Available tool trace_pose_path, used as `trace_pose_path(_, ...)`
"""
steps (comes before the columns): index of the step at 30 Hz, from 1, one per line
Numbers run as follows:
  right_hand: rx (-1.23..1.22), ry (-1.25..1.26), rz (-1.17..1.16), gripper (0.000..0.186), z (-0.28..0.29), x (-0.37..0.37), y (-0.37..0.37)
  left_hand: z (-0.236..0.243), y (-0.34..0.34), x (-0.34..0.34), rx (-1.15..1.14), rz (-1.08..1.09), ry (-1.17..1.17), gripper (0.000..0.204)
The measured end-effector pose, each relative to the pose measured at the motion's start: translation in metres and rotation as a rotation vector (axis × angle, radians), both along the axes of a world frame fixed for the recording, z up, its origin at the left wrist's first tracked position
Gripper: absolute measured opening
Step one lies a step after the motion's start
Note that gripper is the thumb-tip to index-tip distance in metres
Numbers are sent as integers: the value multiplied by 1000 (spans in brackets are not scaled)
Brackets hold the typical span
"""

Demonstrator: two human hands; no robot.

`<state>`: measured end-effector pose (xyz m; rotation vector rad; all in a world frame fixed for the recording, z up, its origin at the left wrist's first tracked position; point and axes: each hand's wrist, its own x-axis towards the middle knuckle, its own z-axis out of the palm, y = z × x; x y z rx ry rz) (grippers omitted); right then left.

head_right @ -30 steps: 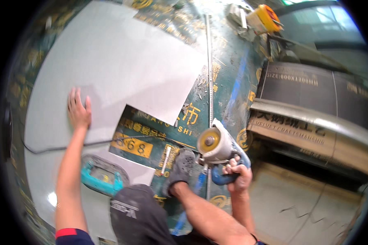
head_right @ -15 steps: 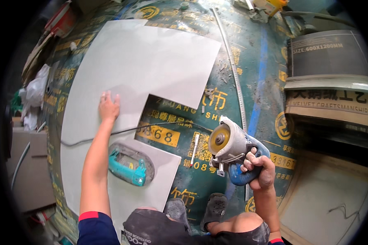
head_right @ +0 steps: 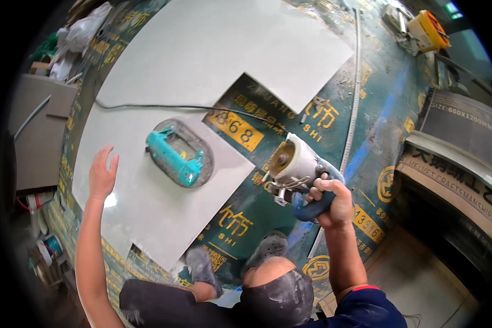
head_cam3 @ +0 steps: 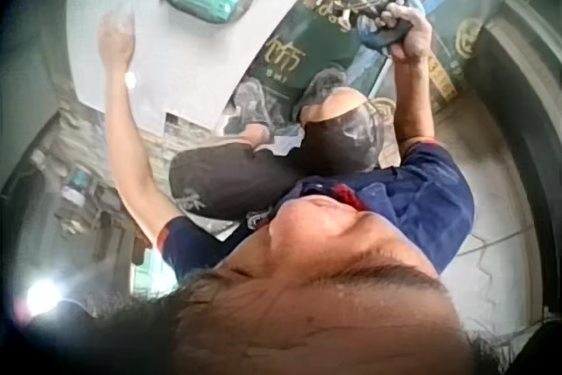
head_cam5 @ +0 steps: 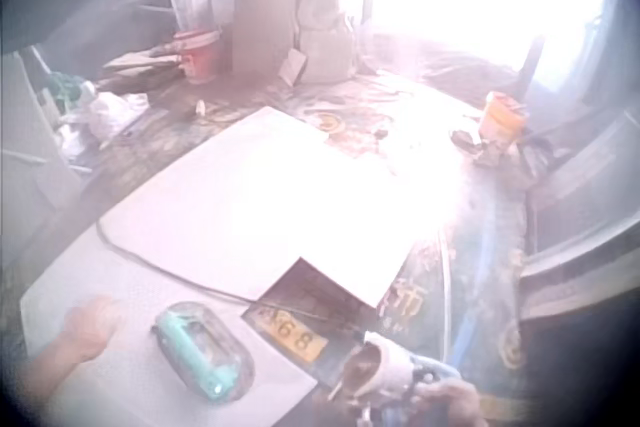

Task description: The person cuts a tile using a circular saw while using a suction cup handle to steady the piece.

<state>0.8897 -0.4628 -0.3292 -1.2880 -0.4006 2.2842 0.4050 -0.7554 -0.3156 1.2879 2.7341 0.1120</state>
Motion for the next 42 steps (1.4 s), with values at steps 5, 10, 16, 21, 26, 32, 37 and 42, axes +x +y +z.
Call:
trace_pose_path(5,-1,18,42,11,-1,4,-20,-36,-95,-36,-359,166,-35,41)
trace_pose_path(10,119,-169,42,4,12,-4,-52,-106,-114,-43,-411,2,-7,58)
trace_pose_path(16,288,-337,-17,10,66,-28,-135,-168,-162,-84,-124,-190,225,67)
trace_pose_path(21,355,-442,-150,15,101,-27,-203,-184,-185,-96,121,-343,224,70)
trace_pose_path(26,359,-455,-230,16,95,-40,-247,-174,-189,-104,226,-327,101,63)
trace_pose_path(32,495,-512,-308,14,65,-55,-253,-174,-191,-107,295,-328,73,56)
trace_pose_path(37,571,-451,-409,12,29,-50,-232,-177,-188,-106,263,-309,67,56)
trace_pose_path(42,674,-565,-463,10,-11,-69,-230,-178,-186,-100,240,-334,93,57)
